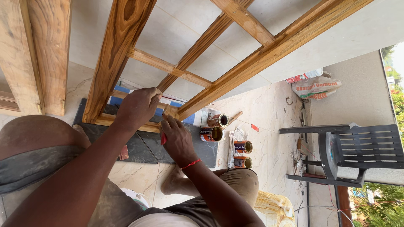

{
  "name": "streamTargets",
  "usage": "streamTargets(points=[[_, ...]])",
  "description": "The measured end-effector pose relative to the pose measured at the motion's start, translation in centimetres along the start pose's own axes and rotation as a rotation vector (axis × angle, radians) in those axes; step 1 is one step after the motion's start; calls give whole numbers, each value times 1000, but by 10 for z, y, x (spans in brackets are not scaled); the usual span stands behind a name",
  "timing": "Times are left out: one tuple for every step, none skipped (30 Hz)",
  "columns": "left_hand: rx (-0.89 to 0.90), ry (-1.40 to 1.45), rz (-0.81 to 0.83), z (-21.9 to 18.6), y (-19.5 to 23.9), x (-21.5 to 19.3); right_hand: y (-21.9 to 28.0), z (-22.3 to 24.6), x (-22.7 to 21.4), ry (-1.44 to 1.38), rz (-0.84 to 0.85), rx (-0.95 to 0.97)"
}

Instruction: The person is painting a wooden window frame with a brush. They dip the brush into a paint can and apply the paint to the frame, covering the entire surface.

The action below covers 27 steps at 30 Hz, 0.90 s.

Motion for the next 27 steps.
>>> streamTargets(points=[[-5, 1, 3, 1, 0, -1, 2, -1, 2, 3, -40, -12], [-9, 2, 6, 2, -1, -2, 4, -4, 3, 5, -79, -24], [-17, 4, 12, 3, 1, -1, 7, -7, 5, 6, -115, -34], [-40, -14, 30, 4, 0, -1, 11, -12, 7, 7, -145, -7], [-60, -32, 49, 5, 0, 0, 14, -18, 9, 9, -177, 21], [-79, -50, 69, 6, 0, 2, 17, -22, 10, 12, -208, 51], [-87, -47, 74, 4, 0, 3, 21, -27, 15, -66, -172, 116], [-94, -43, 79, 3, 0, 5, 24, -31, 20, -146, -135, 181], [-100, -42, 80, 2, -1, 4, 25, -36, 25, -226, -101, 242], [-79, -44, 68, 0, -1, 3, 25, -34, 22, -195, -173, 195], [-61, -45, 54, -1, -1, 3, 24, -33, 19, -165, -241, 144], [-43, -45, 40, -2, -3, 1, 23, -32, 16, -134, -310, 92], [-43, -43, 39, 1, -2, 2, 29, -34, 16, -145, -345, 133], [-42, -40, 39, 3, -1, 4, 34, -38, 16, -156, -380, 174], [-37, -39, 36, 5, -2, 4, 38, -41, 16, -165, -420, 215], [-40, -35, 35, 6, -1, 6, 40, -45, 17, -190, -430, 274], [-38, -32, 34, 6, -1, 6, 42, -50, 18, -215, -443, 333], [-37, -29, 33, 6, -1, 6, 44, -53, 21, -239, -456, 393], [-42, -36, 37, 6, -1, 7, 44, -54, 24, -287, -406, 396], [-46, -44, 41, 5, 0, 8, 45, -53, 28, -335, -356, 398], [-52, -53, 39, 4, -1, 6, 42, -54, 32, -384, -307, 393], [-53, -49, 37, 3, -2, 4, 41, -53, 28, -397, -370, 353], [-58, -47, 38, 4, -1, 3, 42, -51, 26, -411, -430, 314], [-63, -44, 38, 4, 0, 2, 43, -51, 23, -426, -490, 274], [-65, -41, 38, 4, -1, 1, 46, -54, 24, -422, -509, 358], [-67, -38, 38, 5, -1, 0, 49, -60, 24, -419, -527, 442], [-72, -36, 40, 6, 0, 0, 55, -63, 25, -416, -542, 528]])
Point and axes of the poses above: each hand's wrist, its own y-axis away from the middle knuckle, its own x-axis out of the palm, z = x × y, the point moved 5 cm from there along -y, towards the middle knuckle, and after that the axes turned 15 degrees about -x, right-handed, at the moved point
